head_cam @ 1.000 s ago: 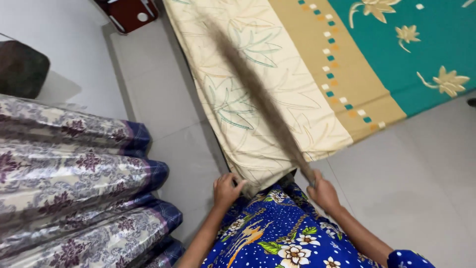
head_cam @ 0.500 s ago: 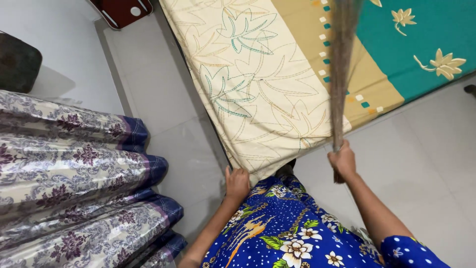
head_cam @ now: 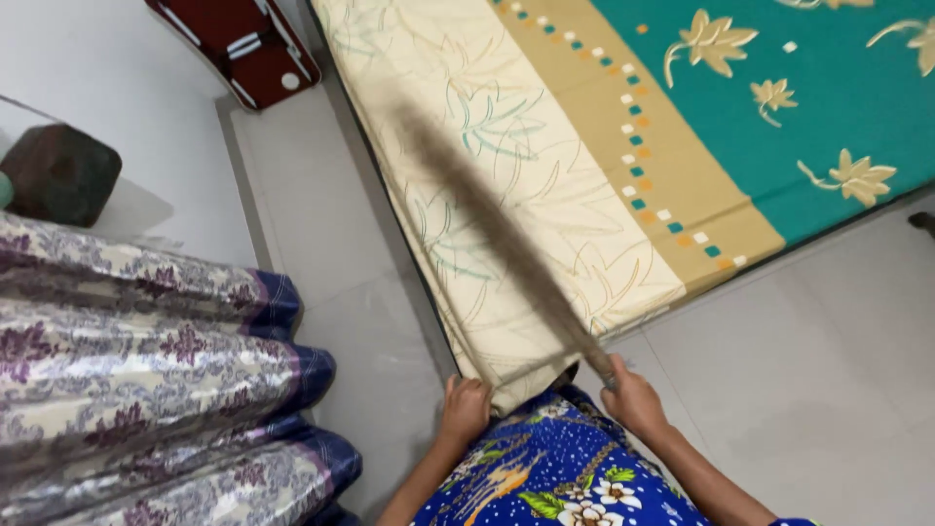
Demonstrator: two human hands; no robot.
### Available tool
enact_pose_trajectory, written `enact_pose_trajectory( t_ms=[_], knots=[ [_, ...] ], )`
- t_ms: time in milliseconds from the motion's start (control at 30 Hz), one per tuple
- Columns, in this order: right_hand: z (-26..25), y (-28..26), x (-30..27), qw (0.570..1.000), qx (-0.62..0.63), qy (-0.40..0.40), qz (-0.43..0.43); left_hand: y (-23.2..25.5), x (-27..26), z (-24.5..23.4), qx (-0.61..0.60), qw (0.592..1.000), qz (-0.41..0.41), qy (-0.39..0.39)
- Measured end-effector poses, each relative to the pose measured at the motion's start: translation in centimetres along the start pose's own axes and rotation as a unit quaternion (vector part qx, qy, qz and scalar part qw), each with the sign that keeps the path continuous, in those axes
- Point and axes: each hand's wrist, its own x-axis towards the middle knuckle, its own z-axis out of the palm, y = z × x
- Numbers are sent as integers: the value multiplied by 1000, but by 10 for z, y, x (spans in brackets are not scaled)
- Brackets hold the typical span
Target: Hanging personal items on door hooks, putting away a prayer mat, and sweeping the bed surface.
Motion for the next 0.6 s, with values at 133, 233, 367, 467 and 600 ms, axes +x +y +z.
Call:
enact_pose_trajectory(
  t_ms=[133, 233, 367, 467, 600],
  knots=[
    [-45, 30, 37, 991, 47, 108, 70, 1, 21, -36, -11, 999, -26, 19],
    [-80, 58, 76, 960, 100, 242, 102, -1, 43, -56, -16, 995, -71, 62],
    [-111, 73, 143, 931, 122, 277, 202, -17, 88, -68, -15, 979, -158, 130],
    [-62, 109, 215, 945, 121, 270, 143, -36, 121, -68, -38, 965, -203, 162],
    [-54, -17, 218, 986, 128, 65, 89, -53, 160, -74, -55, 954, -242, 166]
  ],
)
